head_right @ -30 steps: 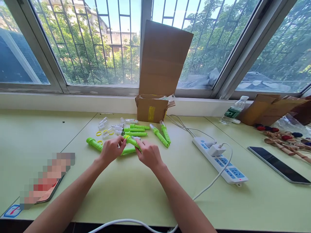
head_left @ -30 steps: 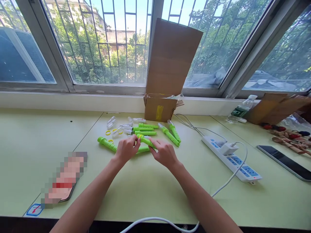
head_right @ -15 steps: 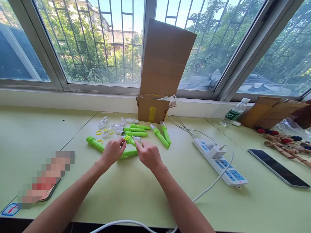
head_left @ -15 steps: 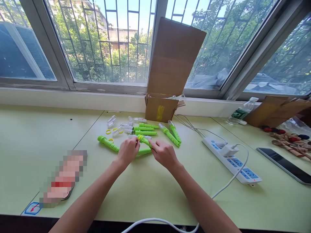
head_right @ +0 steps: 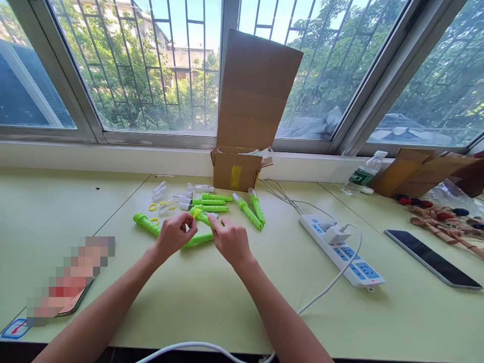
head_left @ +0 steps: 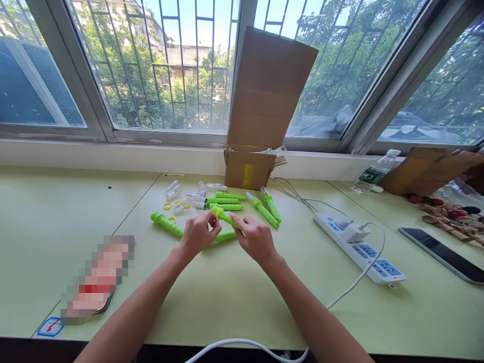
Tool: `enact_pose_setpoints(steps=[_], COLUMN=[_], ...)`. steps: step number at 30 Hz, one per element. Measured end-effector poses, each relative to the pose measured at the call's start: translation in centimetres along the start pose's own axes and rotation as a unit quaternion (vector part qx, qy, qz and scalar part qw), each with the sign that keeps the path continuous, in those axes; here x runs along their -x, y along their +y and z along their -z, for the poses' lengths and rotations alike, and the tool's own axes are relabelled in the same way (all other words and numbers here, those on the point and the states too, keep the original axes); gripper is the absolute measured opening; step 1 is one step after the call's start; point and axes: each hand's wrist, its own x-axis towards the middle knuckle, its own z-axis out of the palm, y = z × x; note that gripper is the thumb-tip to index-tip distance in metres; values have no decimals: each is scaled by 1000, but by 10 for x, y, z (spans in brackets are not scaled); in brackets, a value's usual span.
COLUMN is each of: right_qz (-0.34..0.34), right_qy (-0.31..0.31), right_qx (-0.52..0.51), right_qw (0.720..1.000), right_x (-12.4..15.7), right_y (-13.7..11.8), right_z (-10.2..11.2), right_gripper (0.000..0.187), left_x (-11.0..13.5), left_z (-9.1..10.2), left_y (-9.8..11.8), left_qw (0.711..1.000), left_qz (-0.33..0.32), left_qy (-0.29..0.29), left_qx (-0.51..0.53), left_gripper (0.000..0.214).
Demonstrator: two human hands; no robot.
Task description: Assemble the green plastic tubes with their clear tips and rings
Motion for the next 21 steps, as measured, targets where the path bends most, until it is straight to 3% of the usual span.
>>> enact_pose_setpoints(steps=[5, 13, 21], right_qz=[-28, -21, 16], right_qy=[-30, -18, 11], right_qx=[13, -5, -40], right_qw=[999, 1000, 999], right_x=[-2, -2, -1], right_y=[3, 2, 7], right_z=[-4, -2, -6], right_gripper=[43, 43, 44], left_x=[9, 4, 1], left_z=[-6, -11, -8], left_y=[9, -1, -6], left_qw=[997, 994, 985], left_qz=[-79, 70, 70], left_qy=[-6, -28, -73], left_qx=[-17, -80, -140], left_gripper=[4, 17, 19])
